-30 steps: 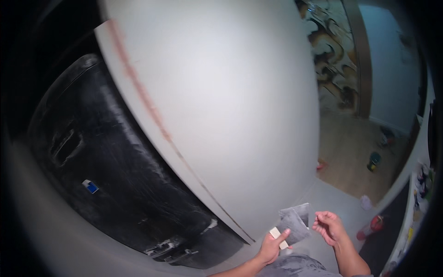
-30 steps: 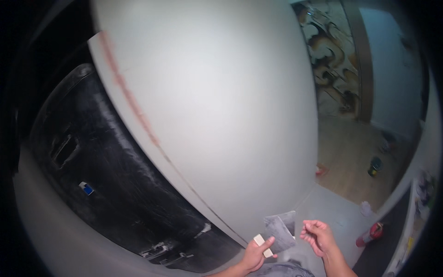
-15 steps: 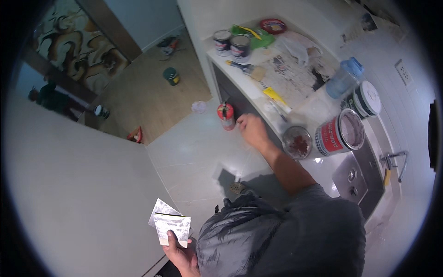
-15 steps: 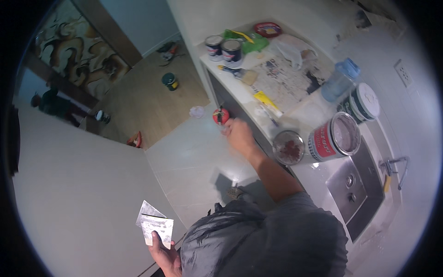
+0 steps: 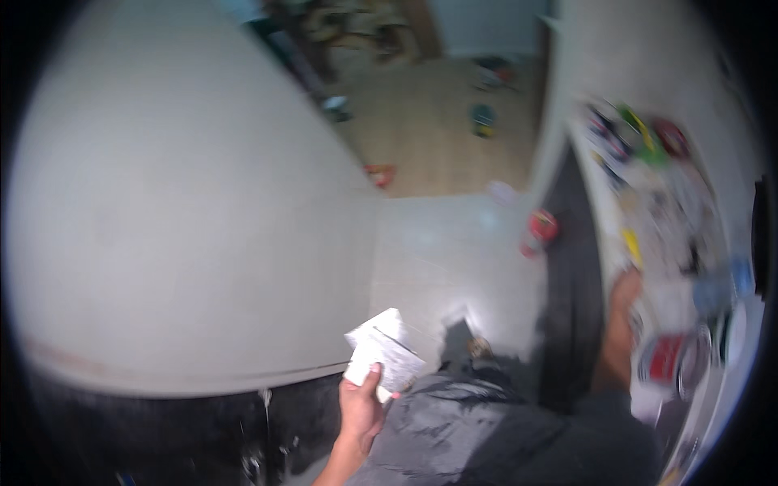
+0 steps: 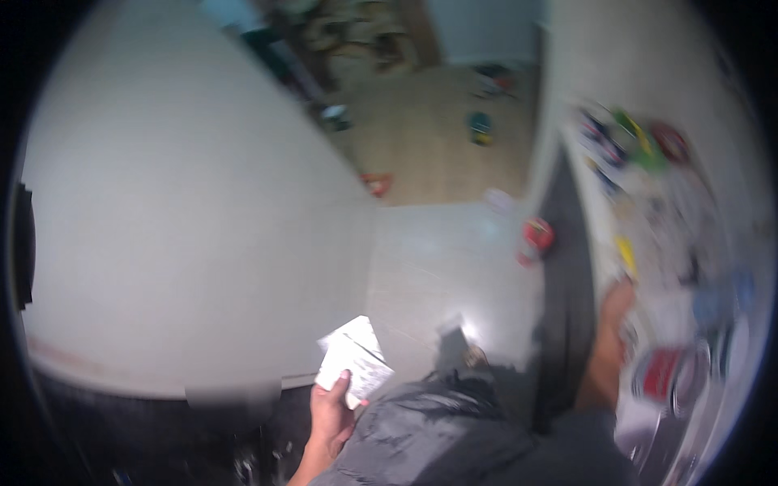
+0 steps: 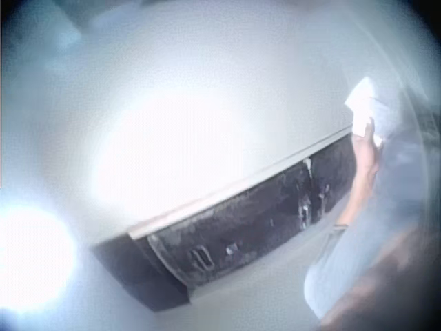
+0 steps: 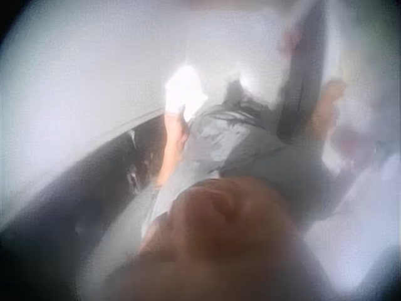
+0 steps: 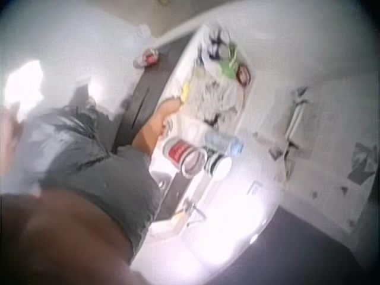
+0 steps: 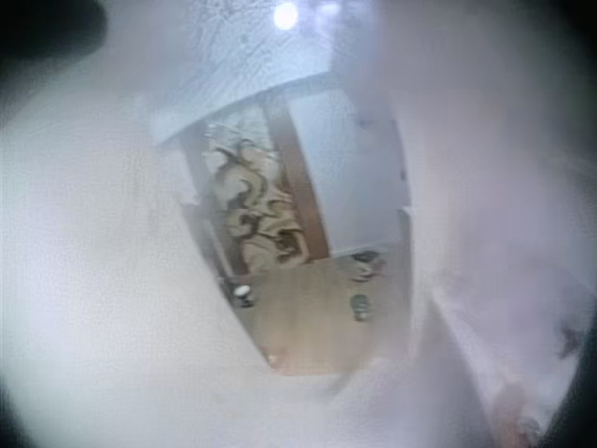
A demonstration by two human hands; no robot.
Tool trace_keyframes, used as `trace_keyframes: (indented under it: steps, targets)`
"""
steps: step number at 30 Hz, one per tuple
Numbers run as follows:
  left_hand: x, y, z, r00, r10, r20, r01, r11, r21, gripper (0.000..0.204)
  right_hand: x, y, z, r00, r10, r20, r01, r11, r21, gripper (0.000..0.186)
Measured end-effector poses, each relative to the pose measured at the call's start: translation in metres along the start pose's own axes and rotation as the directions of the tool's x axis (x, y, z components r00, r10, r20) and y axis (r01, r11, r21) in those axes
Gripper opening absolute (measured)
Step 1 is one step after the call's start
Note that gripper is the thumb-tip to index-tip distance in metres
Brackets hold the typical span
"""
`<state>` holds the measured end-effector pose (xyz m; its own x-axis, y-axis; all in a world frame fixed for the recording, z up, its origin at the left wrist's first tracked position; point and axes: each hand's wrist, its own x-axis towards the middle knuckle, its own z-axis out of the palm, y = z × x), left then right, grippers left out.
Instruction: The person applies a pinkish wall compound to a vertical seam using a small putty knife and a larger trowel. They repeatedly scoop compound from a container, spread it along the seam, and smooth it with the trowel.
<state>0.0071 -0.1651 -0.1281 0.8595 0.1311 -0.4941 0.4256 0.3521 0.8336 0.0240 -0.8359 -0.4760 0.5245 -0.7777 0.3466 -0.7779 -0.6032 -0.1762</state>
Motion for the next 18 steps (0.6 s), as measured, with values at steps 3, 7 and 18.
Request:
trace_keyframes:
  steps: [3, 7, 18]
  targets:
    - [-0.012, -0.006, -0.049, 0.999, -0.004, -0.048, -0.003, 0.990, -0.140, 0.033, 0.023, 0.007, 0.008, 0.998, 0.038, 0.056, -0.031, 0.992, -0.121, 0.030]
    - [-0.038, -0.013, -0.143, 0.979, 0.057, -0.194, -0.100, 0.971, -0.219, 0.032, 0.008, -0.089, -0.049, 0.993, -0.090, 0.075, 0.086, 0.995, 0.050, 0.026]
    - [-0.116, 0.060, -0.410, 0.917, 0.388, -0.093, -0.399, 0.891, -0.218, 0.039, -0.541, -0.653, -0.460, 0.188, -0.937, -0.294, -0.291, -0.339, 0.894, 0.021]
